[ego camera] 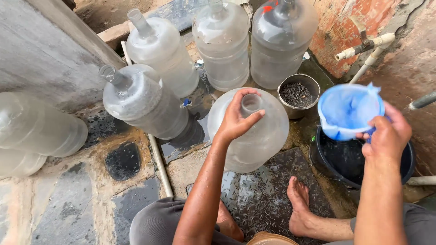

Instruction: The person washes the exterior of a plastic water jug by hand using a sponge, rinses the jug with water from a pitcher, and scrubs the dispenser tap with a toothbrush.

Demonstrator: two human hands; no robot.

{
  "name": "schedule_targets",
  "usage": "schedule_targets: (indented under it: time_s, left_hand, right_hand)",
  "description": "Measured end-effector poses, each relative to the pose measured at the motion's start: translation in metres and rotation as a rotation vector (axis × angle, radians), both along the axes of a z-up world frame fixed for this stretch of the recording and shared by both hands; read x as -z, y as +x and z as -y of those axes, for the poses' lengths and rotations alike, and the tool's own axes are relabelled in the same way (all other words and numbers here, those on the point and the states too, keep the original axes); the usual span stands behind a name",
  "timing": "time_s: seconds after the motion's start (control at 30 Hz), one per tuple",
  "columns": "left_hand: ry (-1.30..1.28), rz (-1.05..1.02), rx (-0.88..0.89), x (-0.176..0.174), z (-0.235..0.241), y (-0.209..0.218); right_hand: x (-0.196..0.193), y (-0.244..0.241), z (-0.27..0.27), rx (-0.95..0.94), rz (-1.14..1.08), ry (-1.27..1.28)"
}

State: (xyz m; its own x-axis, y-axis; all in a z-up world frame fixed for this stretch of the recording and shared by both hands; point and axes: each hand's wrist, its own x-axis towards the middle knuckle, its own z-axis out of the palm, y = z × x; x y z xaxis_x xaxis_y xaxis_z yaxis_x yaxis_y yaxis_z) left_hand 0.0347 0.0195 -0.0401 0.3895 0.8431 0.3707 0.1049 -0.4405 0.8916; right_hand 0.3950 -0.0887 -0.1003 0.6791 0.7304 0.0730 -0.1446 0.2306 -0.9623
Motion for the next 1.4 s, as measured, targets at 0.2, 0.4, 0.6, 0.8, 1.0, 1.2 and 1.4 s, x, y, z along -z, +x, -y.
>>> schedule_targets:
  time_s: [0.2, 0.4, 0.6, 0.8, 1.0, 1.2, 1.4]
  left_hand:
    - [0.012, -0.060, -0.157, 0.002, -0.010, 0.043]
    - [-0.100, -0.046, -0.235, 0.005, -0.020, 0.073]
    - [0.059, -0.075, -0.256, 0.020, -0.025, 0.082]
    - [-0.031, -0.018, -0.189, 0.015, -0.025, 0.050]
    - [-0.067, 0.114, -0.258, 0.021, -0.022, -0.001]
    - [-0.030, 0.150, -0.354, 0.035, -0.013, -0.008]
    - [-0.055, 0.168, -0.438, 0.029, -0.023, -0.012]
  right_hand:
    - [-0.113, -0.068, -0.042, 0.036, 0.928, 0.381]
    - [-0.176, -0.109, -0.054, 0.333, 1.713, 0.390]
    - [-0.186, -0.116, -0.057, 0.278, 1.880, 0.537]
    - [-0.063, -0.052, -0.049, 0.091, 1.367, 0.183]
    - [0.059, -0.001, -0.008, 0.020, 0.562, -0.595]
    - [0.013, -0.164, -0.032, -0.695, -0.072, -0.218]
    - [-0.024, -0.227, -0.098, -0.460, 1.314, -0.296]
